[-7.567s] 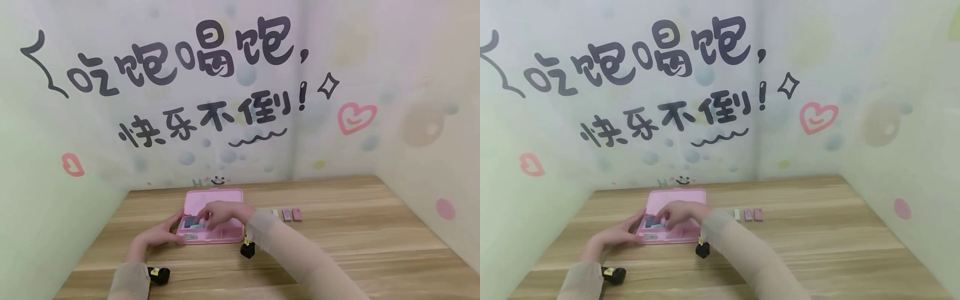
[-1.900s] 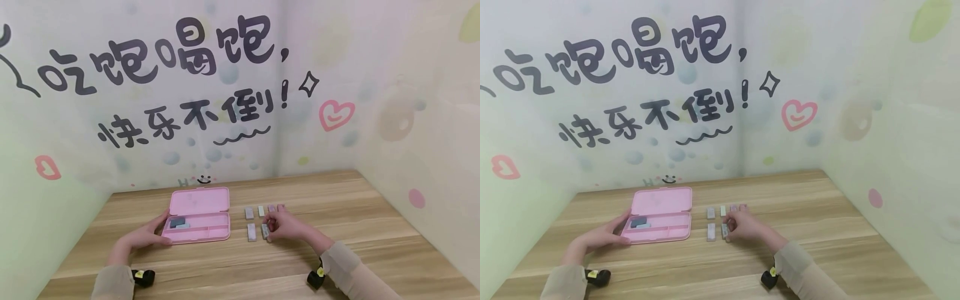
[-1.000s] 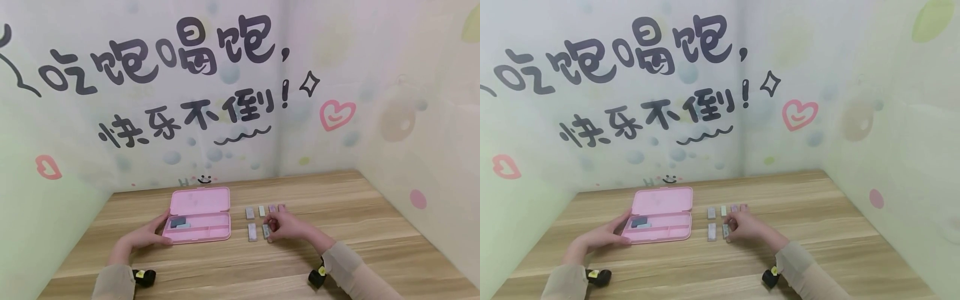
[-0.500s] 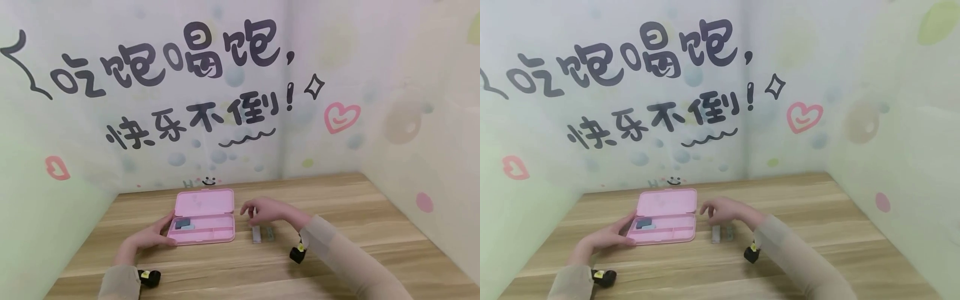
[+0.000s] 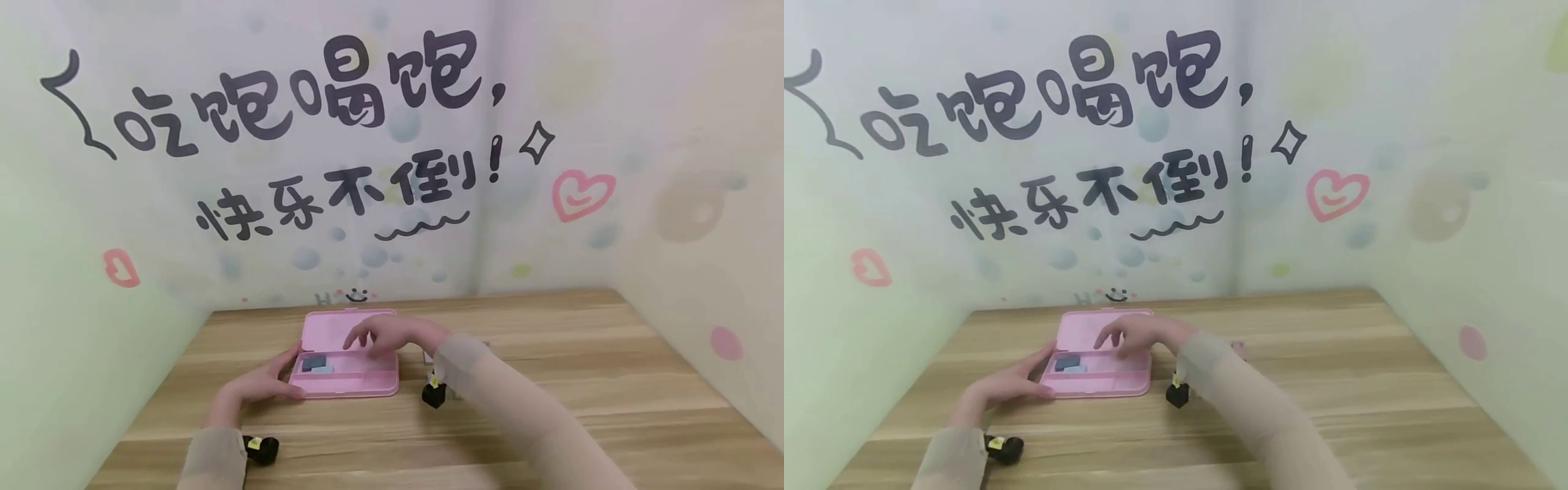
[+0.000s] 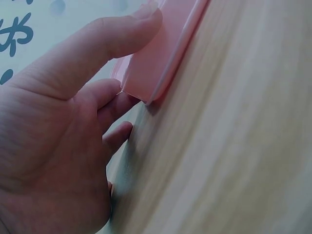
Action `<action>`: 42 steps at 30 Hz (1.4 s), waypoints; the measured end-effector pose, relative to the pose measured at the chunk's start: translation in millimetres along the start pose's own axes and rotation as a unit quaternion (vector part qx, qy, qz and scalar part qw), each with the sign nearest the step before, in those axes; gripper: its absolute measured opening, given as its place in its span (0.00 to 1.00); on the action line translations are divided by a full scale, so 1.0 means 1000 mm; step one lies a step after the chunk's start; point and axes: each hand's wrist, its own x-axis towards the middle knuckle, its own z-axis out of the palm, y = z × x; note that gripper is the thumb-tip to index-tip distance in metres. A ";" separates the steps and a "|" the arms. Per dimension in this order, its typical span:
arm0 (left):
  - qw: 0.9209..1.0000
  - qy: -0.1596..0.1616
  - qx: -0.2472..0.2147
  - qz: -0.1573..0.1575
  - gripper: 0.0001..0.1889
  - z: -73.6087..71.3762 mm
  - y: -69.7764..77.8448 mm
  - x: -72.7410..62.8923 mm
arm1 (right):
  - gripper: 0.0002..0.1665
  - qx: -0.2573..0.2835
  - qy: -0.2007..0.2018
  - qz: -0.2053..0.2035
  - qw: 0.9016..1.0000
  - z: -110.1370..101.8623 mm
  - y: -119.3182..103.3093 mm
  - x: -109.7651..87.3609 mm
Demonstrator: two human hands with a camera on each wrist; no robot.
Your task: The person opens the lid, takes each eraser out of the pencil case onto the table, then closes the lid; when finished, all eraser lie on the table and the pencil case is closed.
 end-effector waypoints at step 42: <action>1.000 -0.002 -0.009 -0.006 0.57 -0.002 -0.001 0.002 | 0.32 -0.154 -0.007 0.005 0.988 0.044 -0.020 0.076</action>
